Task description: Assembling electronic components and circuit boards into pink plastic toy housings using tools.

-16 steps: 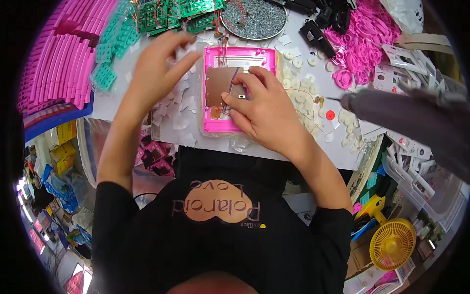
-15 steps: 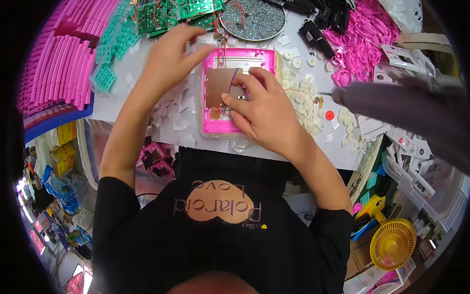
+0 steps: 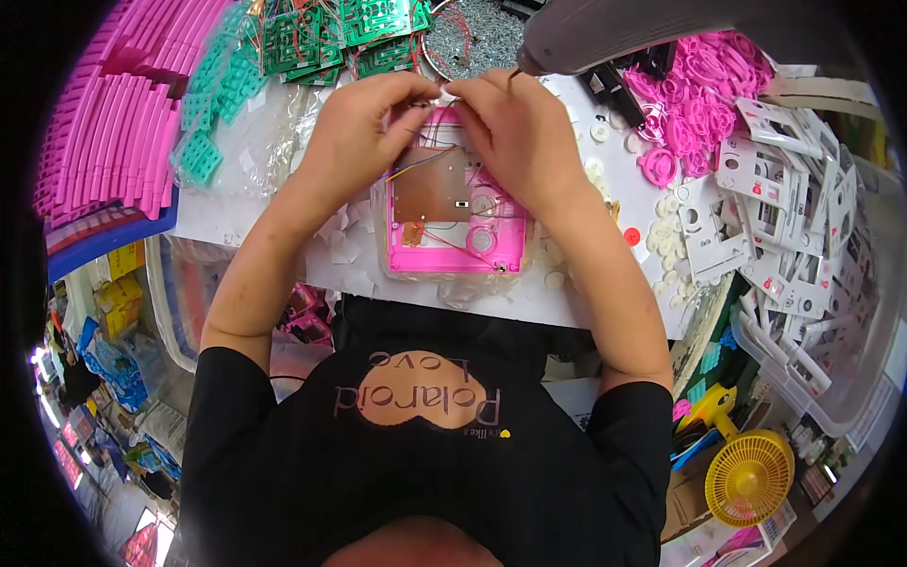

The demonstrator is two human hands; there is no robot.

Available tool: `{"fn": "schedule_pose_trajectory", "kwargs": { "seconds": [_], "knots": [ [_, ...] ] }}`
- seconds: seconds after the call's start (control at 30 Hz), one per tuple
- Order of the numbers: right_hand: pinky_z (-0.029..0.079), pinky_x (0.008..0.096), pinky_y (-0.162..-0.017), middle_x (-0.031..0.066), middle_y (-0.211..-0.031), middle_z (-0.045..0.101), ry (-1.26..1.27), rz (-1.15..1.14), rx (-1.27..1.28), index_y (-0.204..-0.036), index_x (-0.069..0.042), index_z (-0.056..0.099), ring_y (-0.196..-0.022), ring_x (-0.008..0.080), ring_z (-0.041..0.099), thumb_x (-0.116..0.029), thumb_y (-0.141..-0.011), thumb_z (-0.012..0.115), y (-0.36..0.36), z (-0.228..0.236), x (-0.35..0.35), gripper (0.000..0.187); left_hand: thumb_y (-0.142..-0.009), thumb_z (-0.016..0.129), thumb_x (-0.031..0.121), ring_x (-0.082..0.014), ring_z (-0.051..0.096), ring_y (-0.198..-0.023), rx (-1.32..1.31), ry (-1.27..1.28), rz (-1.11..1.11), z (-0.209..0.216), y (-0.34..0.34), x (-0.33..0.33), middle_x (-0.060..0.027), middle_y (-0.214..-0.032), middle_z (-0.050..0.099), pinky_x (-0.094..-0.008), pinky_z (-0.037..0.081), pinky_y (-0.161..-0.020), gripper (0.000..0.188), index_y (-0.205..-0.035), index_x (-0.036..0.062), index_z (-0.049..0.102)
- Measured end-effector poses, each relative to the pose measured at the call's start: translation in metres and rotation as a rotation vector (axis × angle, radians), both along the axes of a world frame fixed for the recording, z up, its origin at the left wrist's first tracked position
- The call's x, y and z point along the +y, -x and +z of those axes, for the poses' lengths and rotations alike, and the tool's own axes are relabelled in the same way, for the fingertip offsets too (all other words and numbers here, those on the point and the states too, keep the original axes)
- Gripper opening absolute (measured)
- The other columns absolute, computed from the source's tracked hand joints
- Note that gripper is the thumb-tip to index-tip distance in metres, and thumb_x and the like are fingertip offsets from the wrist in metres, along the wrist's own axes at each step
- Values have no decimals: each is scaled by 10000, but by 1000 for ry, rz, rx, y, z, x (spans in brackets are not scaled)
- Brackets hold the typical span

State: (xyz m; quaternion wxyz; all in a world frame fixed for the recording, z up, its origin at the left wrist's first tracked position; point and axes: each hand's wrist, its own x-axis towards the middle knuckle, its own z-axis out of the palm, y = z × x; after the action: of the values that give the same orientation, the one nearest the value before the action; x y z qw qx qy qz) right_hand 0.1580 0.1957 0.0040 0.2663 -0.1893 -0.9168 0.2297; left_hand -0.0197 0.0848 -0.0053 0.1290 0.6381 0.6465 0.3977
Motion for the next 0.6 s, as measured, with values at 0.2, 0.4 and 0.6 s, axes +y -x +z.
{"fn": "schedule_pose_trajectory", "kwargs": {
  "seconds": [0.2, 0.4, 0.6],
  "knots": [
    [529, 410, -672, 90, -832, 645, 11, 0, -69, -916, -70, 724, -822, 301, 646, -151, -853, 734, -15, 1, -1, 104, -889, 716, 180, -237, 693, -749, 5, 123, 80, 4, -3, 0, -119, -877, 712, -374, 548, -702, 230, -1054, 19, 721],
    [541, 388, -648, 60, -779, 616, -296, -29, -163, -782, -82, 695, -797, 262, 641, -149, -785, 714, -17, -2, -11, 70, -843, 765, 188, -235, 669, -753, 87, 75, 56, -11, -6, 13, -72, -852, 704, -367, 516, -695, 182, -968, 60, 737],
    [552, 386, -670, 45, -792, 616, -223, 160, -363, -740, -80, 697, -807, 244, 647, -155, -757, 698, -31, 12, -24, 76, -796, 787, 160, -208, 597, -1024, 73, -100, -359, -6, 1, 14, 20, -911, 700, -403, 387, -941, 104, -876, 128, 730]
  ]
}}
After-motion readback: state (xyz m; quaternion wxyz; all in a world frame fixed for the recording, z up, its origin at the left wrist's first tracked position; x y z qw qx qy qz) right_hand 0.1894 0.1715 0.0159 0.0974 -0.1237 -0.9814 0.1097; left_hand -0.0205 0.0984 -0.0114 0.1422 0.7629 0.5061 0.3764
